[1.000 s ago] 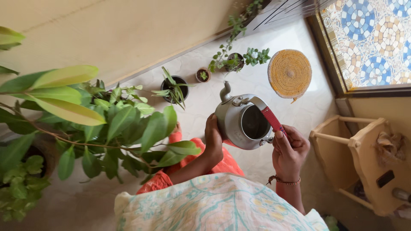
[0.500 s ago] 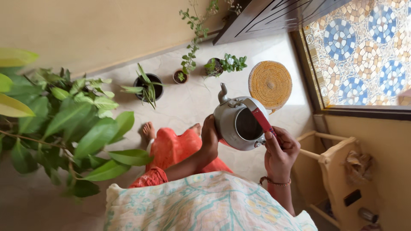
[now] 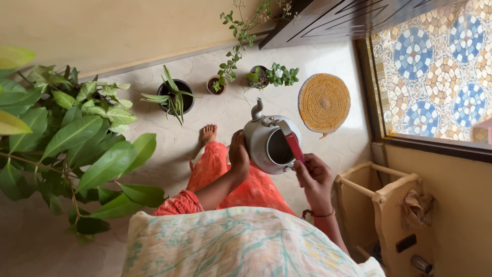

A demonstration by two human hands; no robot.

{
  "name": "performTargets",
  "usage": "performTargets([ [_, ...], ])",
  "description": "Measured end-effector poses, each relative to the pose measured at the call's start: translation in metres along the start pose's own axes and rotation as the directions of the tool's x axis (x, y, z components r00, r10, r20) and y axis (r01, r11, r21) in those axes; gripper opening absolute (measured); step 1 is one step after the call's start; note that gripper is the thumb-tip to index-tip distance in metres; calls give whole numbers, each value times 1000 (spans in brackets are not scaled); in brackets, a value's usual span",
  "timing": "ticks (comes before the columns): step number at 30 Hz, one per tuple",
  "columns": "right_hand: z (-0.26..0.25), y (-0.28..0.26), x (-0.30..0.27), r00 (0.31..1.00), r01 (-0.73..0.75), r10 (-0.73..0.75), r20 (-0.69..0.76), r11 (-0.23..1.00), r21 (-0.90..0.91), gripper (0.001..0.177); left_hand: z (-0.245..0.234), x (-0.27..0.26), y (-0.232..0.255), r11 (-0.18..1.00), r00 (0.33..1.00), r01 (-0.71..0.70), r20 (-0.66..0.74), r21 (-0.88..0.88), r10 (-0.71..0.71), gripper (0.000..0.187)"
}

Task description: The person waters potted plants by pouring water into their pots using a metal kettle.

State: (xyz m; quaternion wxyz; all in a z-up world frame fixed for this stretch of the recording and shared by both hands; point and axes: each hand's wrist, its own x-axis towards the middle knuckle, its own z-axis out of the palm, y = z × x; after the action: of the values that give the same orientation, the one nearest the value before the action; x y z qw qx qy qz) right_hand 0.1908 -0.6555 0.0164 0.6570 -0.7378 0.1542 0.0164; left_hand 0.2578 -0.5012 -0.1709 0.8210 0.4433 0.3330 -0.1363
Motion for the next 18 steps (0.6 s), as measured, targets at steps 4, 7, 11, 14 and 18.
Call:
performTargets([
  [4,19,4,13,1000,-22,22,-3,992,-125,14,-9,26,1,995,1000,-11,-23,99,14,44],
  [7,29,10,27,996,-87,84,-36,991,-100,15,-17,42,2,985,998,-57,-25,162,62,44],
  [11,41,21,43,995,-100,97,-32,988,-114,18,-21,60,10,967,994,-99,-18,234,106,44],
  [14,51,25,55,990,-134,129,-50,986,-96,19,-21,69,23,956,996,-36,-68,290,59,42],
  [18,63,28,70,990,-131,128,-53,989,-63,21,-21,76,37,949,996,-44,-60,312,66,42],
])
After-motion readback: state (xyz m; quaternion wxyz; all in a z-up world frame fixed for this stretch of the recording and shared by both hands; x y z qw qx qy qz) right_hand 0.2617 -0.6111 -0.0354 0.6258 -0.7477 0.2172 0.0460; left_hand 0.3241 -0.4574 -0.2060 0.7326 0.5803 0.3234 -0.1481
